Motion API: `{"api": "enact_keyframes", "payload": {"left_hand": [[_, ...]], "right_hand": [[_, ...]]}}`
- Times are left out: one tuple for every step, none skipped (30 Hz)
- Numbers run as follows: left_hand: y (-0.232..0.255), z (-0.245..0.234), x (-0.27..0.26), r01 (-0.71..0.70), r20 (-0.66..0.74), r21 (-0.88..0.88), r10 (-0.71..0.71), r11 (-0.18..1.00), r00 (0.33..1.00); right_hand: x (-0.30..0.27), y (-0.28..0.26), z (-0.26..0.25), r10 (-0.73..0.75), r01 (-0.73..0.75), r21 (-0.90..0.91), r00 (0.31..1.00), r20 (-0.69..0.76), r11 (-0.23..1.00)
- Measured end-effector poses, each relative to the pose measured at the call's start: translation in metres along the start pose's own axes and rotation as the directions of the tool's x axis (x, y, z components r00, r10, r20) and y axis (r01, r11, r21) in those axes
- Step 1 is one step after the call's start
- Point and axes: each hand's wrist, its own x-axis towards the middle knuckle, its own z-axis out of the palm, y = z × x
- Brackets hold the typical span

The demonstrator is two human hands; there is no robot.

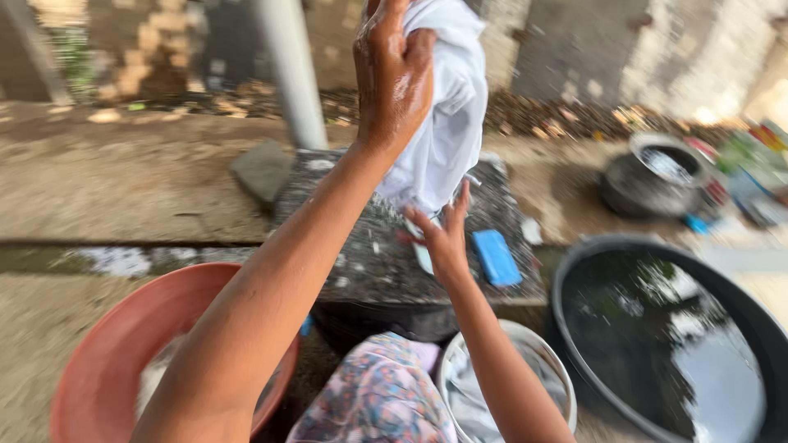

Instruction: The person washes a white garment by hand using a bar of soap, scrubbing the fabric against a textured stone surface, and then wringing it out before placing it into a bucket.

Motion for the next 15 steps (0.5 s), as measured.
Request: {"api": "enact_keyframes", "payload": {"left_hand": [[0.019,0.012,0.001,0.005,0.022,-0.033,-0.004,0.999,1.000],[0.040,0.026,-0.007,0.168,0.160,-0.064,-0.156,0.984,0.975],[0.057,0.039,-0.014,0.321,0.297,-0.065,-0.289,0.945,0.910],[0.072,0.054,-0.023,0.324,0.371,-0.208,-0.233,0.923,0.899],[0.085,0.069,-0.032,0.329,0.423,-0.346,-0.167,0.879,0.890],[0.100,0.087,-0.046,0.075,0.264,-0.434,0.046,0.898,0.964],[0.114,0.104,-0.064,0.043,0.292,-0.461,0.105,0.886,0.951],[0.128,0.122,-0.083,0.015,0.319,-0.490,0.163,0.872,0.934],[0.143,0.135,-0.107,0.201,0.532,-0.464,0.090,0.863,0.842],[0.159,0.150,-0.128,0.089,0.460,-0.528,0.196,0.845,0.866],[0.169,0.159,-0.147,-0.027,0.378,-0.578,0.297,0.815,0.877],[0.174,0.161,-0.166,-0.021,0.505,-0.500,0.311,0.866,0.805],[0.179,0.161,-0.183,-0.026,0.625,-0.415,0.306,0.909,0.718],[0.179,0.156,-0.198,0.132,0.766,-0.392,0.244,0.910,0.594],[0.177,0.148,-0.212,0.283,0.879,-0.342,0.199,0.896,0.433]], "right_hand": [[0.009,0.000,-0.014,-0.003,0.003,-0.005,0.999,-0.040,1.000],[0.015,0.002,-0.030,-0.019,0.024,0.057,0.996,-0.082,0.998],[0.023,0.003,-0.050,-0.046,0.065,0.152,0.991,-0.123,0.986],[0.030,0.005,-0.074,-0.074,0.115,0.251,0.983,-0.170,0.961],[0.037,0.006,-0.100,-0.104,0.172,0.343,0.973,-0.208,0.924],[0.039,0.006,-0.131,-0.123,0.219,0.408,0.961,-0.247,0.887],[0.038,0.006,-0.164,-0.133,0.256,0.455,0.949,-0.285,0.853],[0.029,0.003,-0.202,-0.129,0.280,0.475,0.937,-0.326,0.834],[0.024,0.001,-0.234,-0.110,0.296,0.482,0.920,-0.377,0.825],[0.012,-0.001,-0.265,-0.084,0.302,0.462,0.897,-0.434,0.834],[0.001,-0.004,-0.293,-0.058,0.304,0.445,0.872,-0.486,0.842],[-0.011,-0.008,-0.321,-0.028,0.299,0.426,0.844,-0.535,0.854],[-0.021,-0.011,-0.346,0.005,0.288,0.415,0.817,-0.577,0.863],[-0.034,-0.012,-0.370,0.041,0.272,0.403,0.785,-0.618,0.874],[-0.050,-0.012,-0.394,0.083,0.250,0.398,0.750,-0.657,0.883]]}}
